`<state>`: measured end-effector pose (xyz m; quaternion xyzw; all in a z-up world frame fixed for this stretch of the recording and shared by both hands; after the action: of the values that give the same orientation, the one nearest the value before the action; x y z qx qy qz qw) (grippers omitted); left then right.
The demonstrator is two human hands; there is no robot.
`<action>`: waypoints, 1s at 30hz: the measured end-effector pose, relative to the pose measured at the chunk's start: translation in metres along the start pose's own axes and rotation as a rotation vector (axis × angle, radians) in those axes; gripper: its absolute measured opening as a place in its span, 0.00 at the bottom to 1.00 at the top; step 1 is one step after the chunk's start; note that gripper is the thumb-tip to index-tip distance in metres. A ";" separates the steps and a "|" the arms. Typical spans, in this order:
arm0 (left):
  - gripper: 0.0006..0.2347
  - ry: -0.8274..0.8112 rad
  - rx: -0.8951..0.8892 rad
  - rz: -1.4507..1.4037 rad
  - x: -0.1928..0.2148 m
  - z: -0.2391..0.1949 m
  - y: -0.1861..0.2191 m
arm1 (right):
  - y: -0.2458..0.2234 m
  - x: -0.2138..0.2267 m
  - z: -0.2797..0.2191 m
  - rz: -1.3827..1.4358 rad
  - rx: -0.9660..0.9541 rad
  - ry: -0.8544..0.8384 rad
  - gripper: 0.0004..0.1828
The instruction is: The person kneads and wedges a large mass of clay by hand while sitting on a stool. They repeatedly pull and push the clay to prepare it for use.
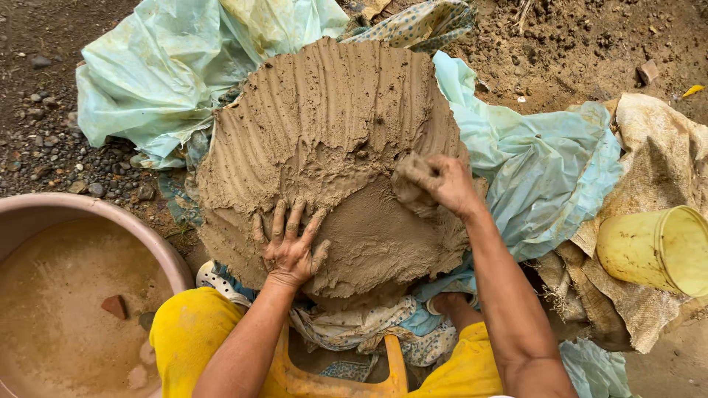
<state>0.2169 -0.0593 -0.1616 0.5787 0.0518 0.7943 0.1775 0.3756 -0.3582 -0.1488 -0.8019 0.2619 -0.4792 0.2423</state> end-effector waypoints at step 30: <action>0.41 -0.136 -0.076 -0.234 -0.038 0.019 0.080 | -0.006 0.073 0.247 -0.043 0.112 0.347 0.23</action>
<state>0.2273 -0.1494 -0.1666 0.6140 0.0766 0.7285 0.2940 0.6275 -0.3671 -0.2030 -0.6978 0.2556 -0.6293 0.2275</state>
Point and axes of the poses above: each hand's wrist, its own z-axis towards the middle knuckle, its own x-axis out of the back of the hand, y = z × x, the point moved 9 cm from there along z, towards the middle knuckle, and after that the axes turned 7 degrees about -z, right-handed, at the moved point
